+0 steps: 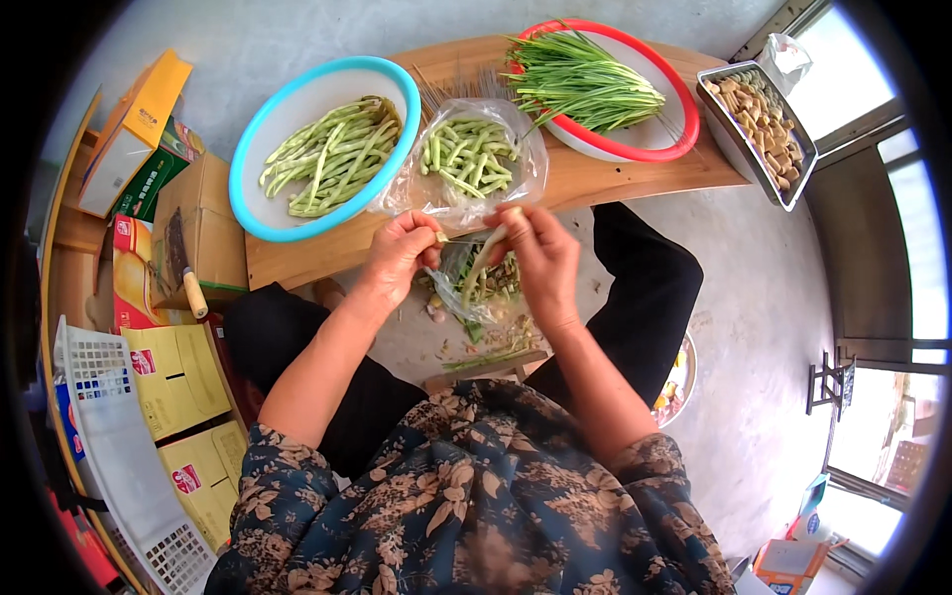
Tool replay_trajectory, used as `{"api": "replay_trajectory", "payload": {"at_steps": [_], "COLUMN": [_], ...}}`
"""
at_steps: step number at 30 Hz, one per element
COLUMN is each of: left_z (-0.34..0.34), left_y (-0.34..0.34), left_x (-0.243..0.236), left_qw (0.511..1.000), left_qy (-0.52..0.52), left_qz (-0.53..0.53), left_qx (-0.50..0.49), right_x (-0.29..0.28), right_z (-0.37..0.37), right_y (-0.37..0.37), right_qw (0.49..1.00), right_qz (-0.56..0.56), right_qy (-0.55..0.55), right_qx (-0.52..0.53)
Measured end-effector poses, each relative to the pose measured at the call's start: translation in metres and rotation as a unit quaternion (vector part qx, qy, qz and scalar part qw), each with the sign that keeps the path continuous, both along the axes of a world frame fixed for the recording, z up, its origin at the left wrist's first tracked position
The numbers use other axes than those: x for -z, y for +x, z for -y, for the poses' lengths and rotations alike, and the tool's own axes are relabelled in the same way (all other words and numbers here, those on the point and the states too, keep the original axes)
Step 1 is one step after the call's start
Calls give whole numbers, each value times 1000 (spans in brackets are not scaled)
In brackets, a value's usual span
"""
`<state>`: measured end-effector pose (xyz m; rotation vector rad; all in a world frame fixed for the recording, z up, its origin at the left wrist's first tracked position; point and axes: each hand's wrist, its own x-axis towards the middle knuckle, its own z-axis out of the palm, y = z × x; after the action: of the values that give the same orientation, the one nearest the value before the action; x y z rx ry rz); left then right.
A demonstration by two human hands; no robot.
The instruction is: The person picks up green beans from a tray, removes the ends by hand, and places the cleaned beans into a plastic bag.
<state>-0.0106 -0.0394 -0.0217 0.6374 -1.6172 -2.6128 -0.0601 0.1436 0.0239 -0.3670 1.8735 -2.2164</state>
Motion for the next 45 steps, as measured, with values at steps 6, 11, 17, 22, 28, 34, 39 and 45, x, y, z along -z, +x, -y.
{"api": "replay_trajectory", "payload": {"at_steps": [6,11,17,22,28,34,39,45], "left_z": [31,54,29,2,-8,-15,-18,-22], "left_y": [7,13,11,3,3,6,10,9], "left_x": [3,15,-21,-27,-21,-27,-25,-30], "left_qw": [996,994,991,982,948,901,728,685], "left_qy": [-26,-27,126,44,-164,-351,-639,-687], "left_qz": [56,33,20,-52,-95,-132,-215,-197], "left_qx": [-62,-101,44,176,254,218,124,141], "right_x": [-12,-12,-5,4,5,9,-30,-35], "right_z": [-56,-100,-86,-64,-48,-52,-44,-22], "right_y": [-46,-74,-65,-51,-41,-37,-11,4], "right_qw": [984,946,951,959,963,993,705,698], "right_qz": [28,69,116,121,121,-45,-476,-478], "right_qy": [-140,-258,-259,-240,-232,52,525,530], "right_qx": [105,184,125,84,66,98,35,-60]}}
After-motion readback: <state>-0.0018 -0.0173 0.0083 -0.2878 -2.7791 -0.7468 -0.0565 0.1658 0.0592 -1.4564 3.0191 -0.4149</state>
